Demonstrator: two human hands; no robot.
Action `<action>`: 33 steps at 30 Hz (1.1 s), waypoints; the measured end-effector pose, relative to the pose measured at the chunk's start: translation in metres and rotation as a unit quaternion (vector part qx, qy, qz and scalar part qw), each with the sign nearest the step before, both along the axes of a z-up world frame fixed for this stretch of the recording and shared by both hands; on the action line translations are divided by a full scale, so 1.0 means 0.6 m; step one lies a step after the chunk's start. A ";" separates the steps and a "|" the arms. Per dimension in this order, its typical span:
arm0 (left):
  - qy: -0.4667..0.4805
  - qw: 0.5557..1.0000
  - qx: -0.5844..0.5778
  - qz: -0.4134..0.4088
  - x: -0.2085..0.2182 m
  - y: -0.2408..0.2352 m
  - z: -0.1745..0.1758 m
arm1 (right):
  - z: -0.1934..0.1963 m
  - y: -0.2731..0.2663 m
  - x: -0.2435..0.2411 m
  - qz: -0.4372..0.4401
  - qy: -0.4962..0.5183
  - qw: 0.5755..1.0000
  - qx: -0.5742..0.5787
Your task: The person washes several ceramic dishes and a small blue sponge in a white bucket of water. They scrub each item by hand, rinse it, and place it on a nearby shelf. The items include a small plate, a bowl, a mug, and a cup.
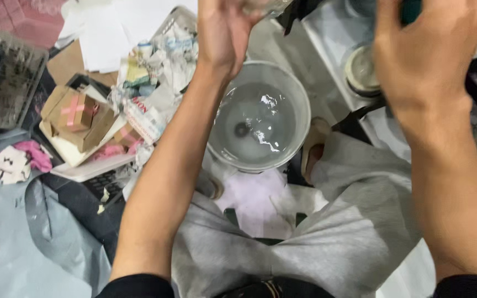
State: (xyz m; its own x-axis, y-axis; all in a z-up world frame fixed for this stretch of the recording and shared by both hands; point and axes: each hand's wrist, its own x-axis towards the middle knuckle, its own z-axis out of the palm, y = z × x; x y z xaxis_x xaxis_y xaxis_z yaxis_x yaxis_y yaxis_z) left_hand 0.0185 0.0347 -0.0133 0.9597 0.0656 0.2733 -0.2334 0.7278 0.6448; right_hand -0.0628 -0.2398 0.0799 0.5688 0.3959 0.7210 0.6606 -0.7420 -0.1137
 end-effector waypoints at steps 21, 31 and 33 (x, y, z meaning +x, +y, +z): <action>0.417 0.676 0.602 0.085 -0.125 0.062 -0.555 | -0.596 0.169 0.086 -0.052 0.704 0.708 0.030; 0.428 0.507 0.738 -0.122 -0.089 0.041 -0.584 | -0.728 0.178 0.121 -0.029 0.691 0.722 -0.010; 0.445 0.505 0.727 -0.136 -0.097 0.042 -0.600 | -0.738 0.189 0.108 -0.033 0.677 0.733 -0.059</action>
State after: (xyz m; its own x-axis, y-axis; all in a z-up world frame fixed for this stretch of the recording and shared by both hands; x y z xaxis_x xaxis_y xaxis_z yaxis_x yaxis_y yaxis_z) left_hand -0.0395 0.0600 -0.3736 0.6645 0.2488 -0.7047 0.6000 -0.7398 0.3046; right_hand 0.0020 -0.1263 -0.3629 0.7511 0.3498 -0.5599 -0.0365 -0.8248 -0.5643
